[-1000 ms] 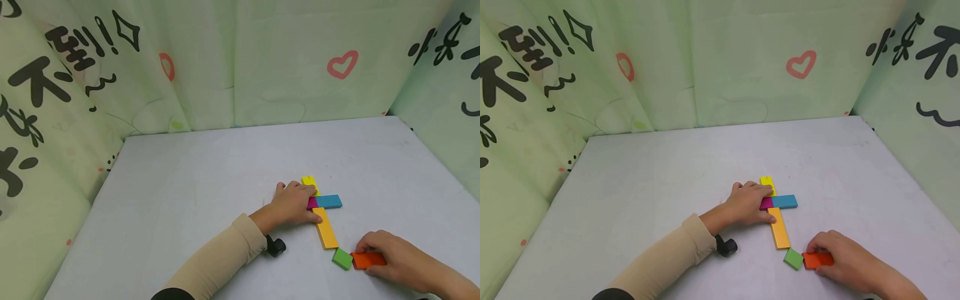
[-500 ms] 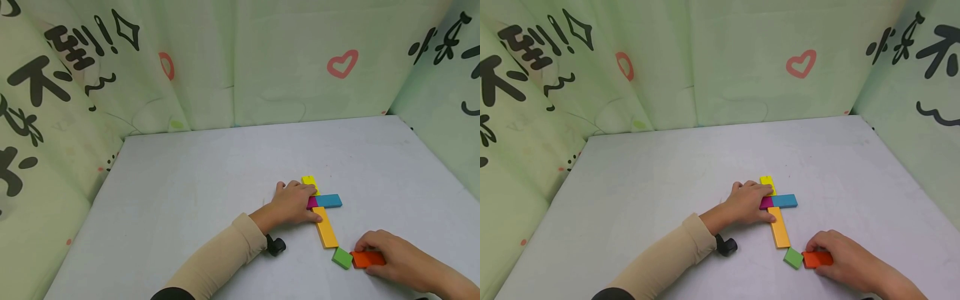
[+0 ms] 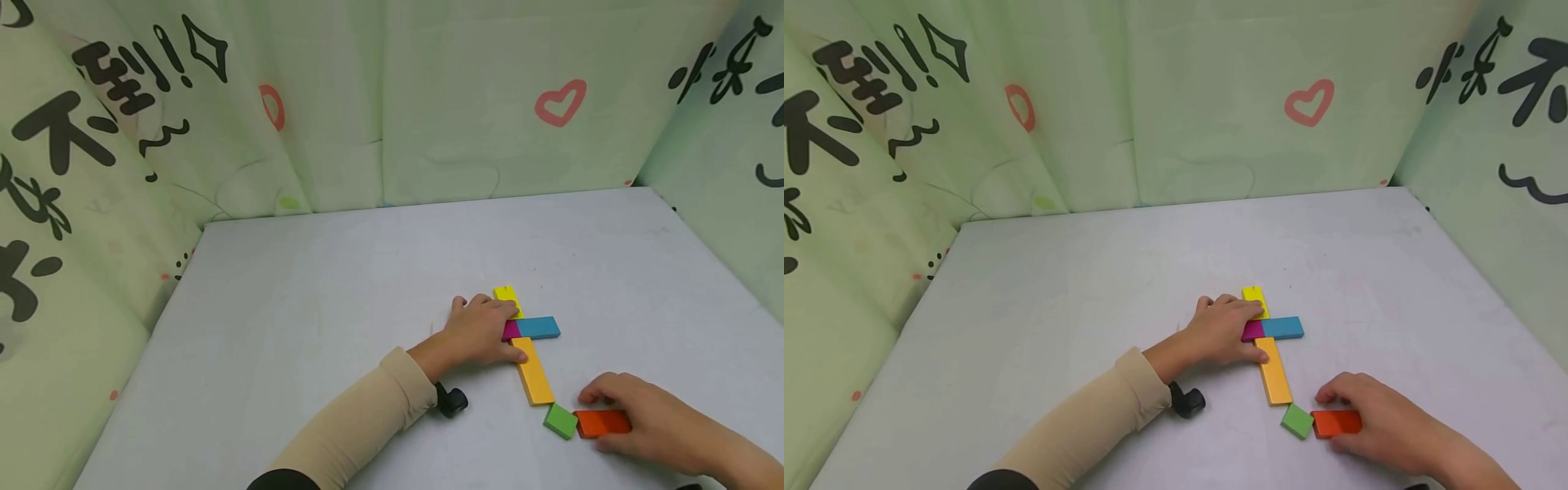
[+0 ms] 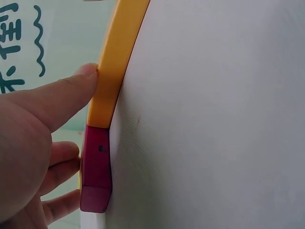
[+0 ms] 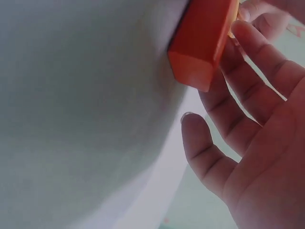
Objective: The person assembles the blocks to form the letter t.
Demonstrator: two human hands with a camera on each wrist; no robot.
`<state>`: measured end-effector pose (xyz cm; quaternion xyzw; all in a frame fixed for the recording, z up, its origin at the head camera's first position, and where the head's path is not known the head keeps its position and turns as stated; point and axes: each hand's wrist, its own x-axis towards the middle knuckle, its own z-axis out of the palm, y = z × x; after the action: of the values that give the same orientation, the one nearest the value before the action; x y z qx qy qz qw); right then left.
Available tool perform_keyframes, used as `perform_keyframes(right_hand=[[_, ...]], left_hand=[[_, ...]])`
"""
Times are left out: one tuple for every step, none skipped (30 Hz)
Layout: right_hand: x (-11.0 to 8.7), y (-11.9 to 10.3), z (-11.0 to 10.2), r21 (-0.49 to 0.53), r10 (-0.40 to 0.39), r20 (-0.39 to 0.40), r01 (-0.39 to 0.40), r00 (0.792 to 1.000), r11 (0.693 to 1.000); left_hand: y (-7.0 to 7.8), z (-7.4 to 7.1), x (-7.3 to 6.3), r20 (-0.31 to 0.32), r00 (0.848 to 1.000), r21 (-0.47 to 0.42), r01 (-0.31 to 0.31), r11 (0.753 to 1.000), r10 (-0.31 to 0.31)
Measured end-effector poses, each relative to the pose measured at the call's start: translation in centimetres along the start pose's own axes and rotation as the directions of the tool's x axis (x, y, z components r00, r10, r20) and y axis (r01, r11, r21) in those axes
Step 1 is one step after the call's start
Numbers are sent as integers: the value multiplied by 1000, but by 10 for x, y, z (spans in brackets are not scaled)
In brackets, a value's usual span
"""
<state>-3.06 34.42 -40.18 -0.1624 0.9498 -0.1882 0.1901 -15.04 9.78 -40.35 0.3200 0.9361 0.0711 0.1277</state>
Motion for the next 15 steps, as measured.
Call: perform_keyframes(right_hand=[[-1, 0, -1, 0, -2, -21, 2, 1000, 1000], [-3, 0, -3, -6, -8, -51, 8, 999, 1000], [-4, 0, -5, -15, -13, -81, 11, 997, 1000], [-5, 0, -7, -24, -15, -115, 13, 993, 1000], [-5, 0, -10, -31, -10, -137, 6, 991, 1000], [-5, 0, -13, -32, 6, -148, -11, 989, 999], [-4, -1, -16, -37, 25, -155, -31, 988, 999], [-2, -1, -19, -42, 36, -164, -44, 986, 998], [-1, -1, -23, -44, 46, -165, -54, 985, 998], [1, -1, -27, -46, 59, -169, -68, 984, 997], [3, -1, -30, -51, 70, -172, -80, 983, 996], [4, -1, -33, -51, 79, -178, -89, 981, 995], [5, -1, -36, -55, 81, -189, -92, 979, 994], [6, 0, -39, -59, 83, -199, -97, 977, 994], [7, 0, -42, -67, 84, -211, -101, 974, 993]], left_hand=[[0, 0, 0, -3, 1000, -1, -1, 1000, 1], [0, 0, 0, -5, 1000, 0, -2, 1000, 2], [0, 1, 1, -8, 1000, 0, -4, 1000, 4], [-1, 1, 1, -9, 1000, -1, -5, 1000, 5], [-1, 1, 1, -10, 1000, -1, -6, 1000, 6], [-1, 1, 1, -11, 1000, 0, -8, 1000, 8], [-1, 0, 1, -10, 1000, -1, -9, 1000, 9], [-1, 0, 1, -8, 1000, -1, -10, 1000, 10], [-1, 0, 2, -6, 1000, -1, -12, 1000, 12], [-1, 0, 2, -4, 1000, -1, -15, 1000, 15], [-1, -1, 2, -3, 1000, 0, -17, 1000, 17], [-1, -1, 2, -2, 1000, -1, -20, 1000, 20], [-1, -1, 2, -3, 1000, -3, -23, 1000, 23], [-2, -1, 2, -5, 1000, -5, -25, 1000, 25], [-2, -1, 2, -10, 1000, -17, -27, 999, 26]])
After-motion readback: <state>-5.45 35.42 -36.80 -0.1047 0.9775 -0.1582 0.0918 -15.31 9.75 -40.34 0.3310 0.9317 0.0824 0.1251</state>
